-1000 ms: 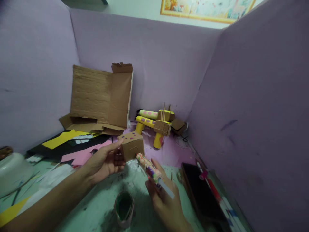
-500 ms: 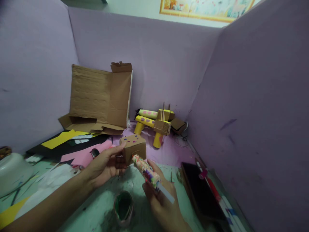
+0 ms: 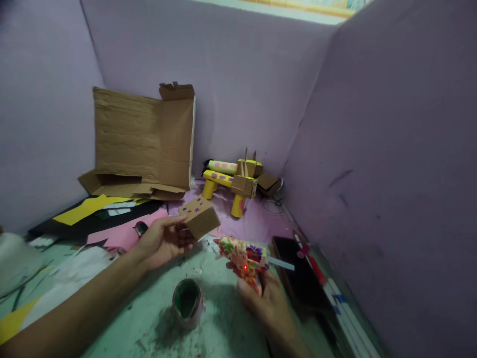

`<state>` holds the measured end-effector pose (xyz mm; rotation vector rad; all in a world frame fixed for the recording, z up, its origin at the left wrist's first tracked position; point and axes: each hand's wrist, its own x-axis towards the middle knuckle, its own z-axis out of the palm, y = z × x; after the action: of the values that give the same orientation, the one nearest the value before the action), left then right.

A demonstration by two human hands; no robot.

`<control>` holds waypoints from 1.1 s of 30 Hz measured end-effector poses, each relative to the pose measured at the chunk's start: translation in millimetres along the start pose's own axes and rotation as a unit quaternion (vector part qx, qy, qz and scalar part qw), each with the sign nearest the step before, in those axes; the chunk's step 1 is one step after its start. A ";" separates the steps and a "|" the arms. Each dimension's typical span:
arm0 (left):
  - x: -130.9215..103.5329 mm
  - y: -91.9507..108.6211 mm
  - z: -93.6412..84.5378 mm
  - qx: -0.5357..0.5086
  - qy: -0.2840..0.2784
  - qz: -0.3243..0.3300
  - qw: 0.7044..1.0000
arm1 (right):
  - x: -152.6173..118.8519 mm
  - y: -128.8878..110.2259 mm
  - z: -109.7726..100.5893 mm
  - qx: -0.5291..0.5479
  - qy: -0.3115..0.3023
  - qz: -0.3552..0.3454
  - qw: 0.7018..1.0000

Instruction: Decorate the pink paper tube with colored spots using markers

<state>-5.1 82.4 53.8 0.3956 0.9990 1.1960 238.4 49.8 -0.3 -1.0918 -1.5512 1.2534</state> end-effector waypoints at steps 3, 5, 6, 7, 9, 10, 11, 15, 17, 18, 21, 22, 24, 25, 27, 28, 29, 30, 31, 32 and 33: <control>2.6 -0.7 -2.2 -0.021 -0.017 -0.003 1.000 | -2.6 -2.6 -0.6 0.024 -0.044 0.009 0.999; 5.4 -6.2 -3.9 -0.040 -0.026 -0.001 0.999 | -4.2 -4.1 -3.9 0.010 -0.063 -0.004 0.998; 7.1 -10.8 -4.7 -0.049 -0.028 0.001 0.998 | -5.4 -4.3 -6.3 0.002 -0.065 -0.010 0.998; 8.9 -16.3 -5.6 -0.058 -0.027 0.003 0.998 | -6.9 -4.4 -8.9 -0.004 -0.062 -0.013 0.998; 12.2 -28.6 -7.3 -0.070 -0.023 0.007 0.997 | -10.9 -4.1 -13.5 -0.006 -0.048 -0.009 0.999; 13.6 -34.5 -8.4 -0.073 -0.020 0.009 0.997 | -13.2 -4.0 -15.0 -0.005 -0.037 -0.004 0.999; 14.7 -39.8 -9.6 -0.075 -0.018 0.009 0.997 | -15.4 -3.9 -15.6 -0.004 -0.027 0.000 1.000; 16.3 -49.7 -16.6 -0.075 -0.018 0.001 0.997 | -19.7 -3.2 -10.1 -0.006 0.018 0.007 1.000; 15.8 -49.1 -19.8 -0.074 -0.019 0.001 0.997 | -18.3 -1.9 -5.8 -0.004 0.026 0.009 1.000; 15.5 -48.2 -20.7 -0.072 -0.019 0.001 0.997 | -17.0 -0.9 -4.3 -0.002 0.025 0.010 1.000; 13.8 -46.1 -20.6 -0.058 -0.009 0.002 0.998 | -13.0 3.0 -3.4 0.004 0.026 0.009 1.000; 12.8 -46.1 -19.9 -0.051 -0.003 0.004 0.999 | -12.2 4.4 -4.1 0.008 0.029 0.011 0.999; 9.8 -47.6 -18.3 -0.036 0.015 0.013 0.999 | -11.5 6.7 -5.7 0.015 0.032 0.016 0.999; 7.8 -48.9 -17.7 -0.029 0.026 0.021 0.999 | -11.6 7.4 -6.4 0.016 0.032 0.018 0.999; 3.5 -51.8 -17.1 -0.017 0.050 0.038 0.998 | -11.9 7.7 -7.1 0.017 0.032 0.017 0.999; 1.5 -53.1 -17.1 -0.013 0.062 0.046 0.997 | -12.1 7.3 -7.2 0.017 0.030 0.014 0.999; -0.3 -54.0 -17.0 -0.009 0.073 0.052 0.996 | -12.0 6.7 -7.2 0.018 0.028 0.012 0.999; -1.9 -54.6 -16.8 -0.006 0.082 0.056 0.995 | -11.9 6.0 -7.2 0.017 0.023 0.012 1.000; -3.3 -54.5 -16.4 -0.003 0.089 0.059 0.994 | -11.6 5.3 -7.3 0.017 0.017 0.012 1.000; -4.6 -53.9 -15.6 0.000 0.095 0.059 0.994 | -11.3 4.8 -7.5 0.017 0.010 0.013 1.000; -6.0 -52.9 -14.6 0.003 0.099 0.060 0.993 | -11.0 4.7 -7.7 0.018 0.005 0.014 1.000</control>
<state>13.8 54.4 10.2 0.3502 1.1630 1.3597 249.3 41.8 -4.7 -1.0993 -1.5057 1.2876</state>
